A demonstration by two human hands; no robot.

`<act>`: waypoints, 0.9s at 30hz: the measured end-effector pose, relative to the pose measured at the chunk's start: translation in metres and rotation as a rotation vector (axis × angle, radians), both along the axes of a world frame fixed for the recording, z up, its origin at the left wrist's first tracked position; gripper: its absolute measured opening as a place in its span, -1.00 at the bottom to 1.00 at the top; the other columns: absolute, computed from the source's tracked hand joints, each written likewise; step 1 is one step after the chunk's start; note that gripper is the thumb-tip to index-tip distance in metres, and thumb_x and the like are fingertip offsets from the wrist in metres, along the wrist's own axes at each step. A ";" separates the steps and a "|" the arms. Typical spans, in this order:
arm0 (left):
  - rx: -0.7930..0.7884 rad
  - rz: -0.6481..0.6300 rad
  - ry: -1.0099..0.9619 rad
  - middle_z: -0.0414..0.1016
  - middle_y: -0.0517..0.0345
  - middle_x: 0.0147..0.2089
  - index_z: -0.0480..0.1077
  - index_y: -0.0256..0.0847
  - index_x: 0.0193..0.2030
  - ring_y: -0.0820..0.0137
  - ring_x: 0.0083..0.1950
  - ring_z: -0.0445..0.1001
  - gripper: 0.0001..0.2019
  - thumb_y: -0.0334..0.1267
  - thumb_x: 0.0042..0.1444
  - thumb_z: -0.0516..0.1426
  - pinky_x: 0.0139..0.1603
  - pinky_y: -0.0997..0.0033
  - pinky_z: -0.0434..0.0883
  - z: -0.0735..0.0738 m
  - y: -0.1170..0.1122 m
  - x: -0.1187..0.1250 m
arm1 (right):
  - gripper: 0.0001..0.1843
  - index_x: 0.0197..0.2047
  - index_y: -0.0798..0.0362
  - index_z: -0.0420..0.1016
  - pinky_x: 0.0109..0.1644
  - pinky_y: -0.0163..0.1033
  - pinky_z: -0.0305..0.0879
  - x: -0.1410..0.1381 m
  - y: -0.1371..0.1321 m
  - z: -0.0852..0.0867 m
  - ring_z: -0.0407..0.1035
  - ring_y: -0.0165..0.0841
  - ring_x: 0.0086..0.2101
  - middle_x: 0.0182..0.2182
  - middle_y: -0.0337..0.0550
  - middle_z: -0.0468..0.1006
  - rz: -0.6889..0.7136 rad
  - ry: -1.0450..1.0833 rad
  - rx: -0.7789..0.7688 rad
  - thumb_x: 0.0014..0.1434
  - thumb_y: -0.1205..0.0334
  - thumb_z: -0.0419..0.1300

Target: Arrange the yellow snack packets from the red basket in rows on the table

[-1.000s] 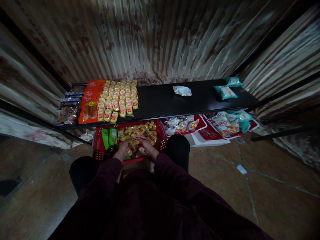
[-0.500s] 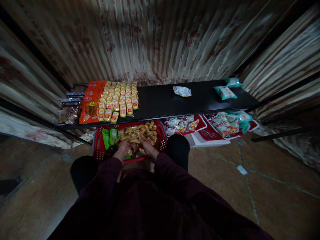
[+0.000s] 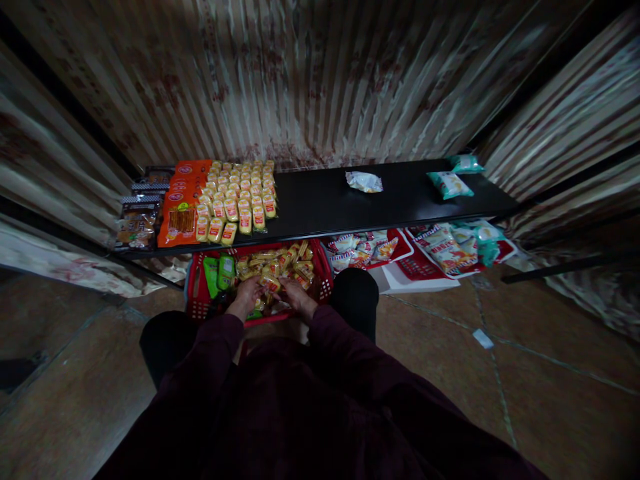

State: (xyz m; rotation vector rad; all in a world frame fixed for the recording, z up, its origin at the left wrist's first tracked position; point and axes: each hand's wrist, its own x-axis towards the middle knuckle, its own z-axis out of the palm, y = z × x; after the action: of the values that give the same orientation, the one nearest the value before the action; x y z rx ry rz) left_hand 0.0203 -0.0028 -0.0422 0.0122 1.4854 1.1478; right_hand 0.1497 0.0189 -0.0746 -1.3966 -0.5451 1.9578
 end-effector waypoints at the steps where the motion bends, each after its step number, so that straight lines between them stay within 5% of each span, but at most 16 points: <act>1: 0.002 -0.003 0.005 0.41 0.16 -0.54 0.35 -0.31 -0.34 0.51 -0.55 0.44 -0.98 -0.42 0.08 0.14 -0.49 0.57 0.37 -0.001 0.000 0.000 | -0.86 -0.47 0.07 0.36 -0.35 -0.29 0.45 0.000 0.000 -0.001 0.43 -0.39 -0.40 -0.46 -0.19 0.49 -0.001 -0.005 -0.007 0.05 0.26 0.25; 12: 0.023 -0.008 0.093 0.43 0.20 -0.53 0.36 -0.30 -0.34 0.57 -0.62 0.37 -0.92 -0.40 0.01 0.20 -0.61 0.61 0.17 -0.005 0.000 0.002 | -0.96 -0.41 0.06 0.38 -0.31 -0.23 0.45 -0.003 -0.001 -0.006 0.42 -0.38 -0.39 -0.44 -0.20 0.50 -0.066 -0.004 -0.054 0.07 0.33 0.18; 27: 0.081 0.017 0.152 0.47 0.20 -0.47 0.41 -0.28 -0.32 0.56 -0.51 0.38 -0.80 -0.42 -0.15 0.26 -0.42 0.56 0.28 -0.010 -0.005 0.011 | -0.91 -0.38 0.09 0.44 -0.32 -0.26 0.40 -0.007 -0.003 -0.013 0.45 -0.35 -0.38 -0.41 -0.16 0.56 -0.024 -0.013 0.020 0.06 0.24 0.21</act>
State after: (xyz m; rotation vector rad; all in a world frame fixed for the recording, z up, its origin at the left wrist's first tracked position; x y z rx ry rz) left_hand 0.0310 -0.0075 -0.0520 0.1455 1.5738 1.2429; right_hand 0.1428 0.0154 -0.0879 -1.3982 -0.5505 1.9204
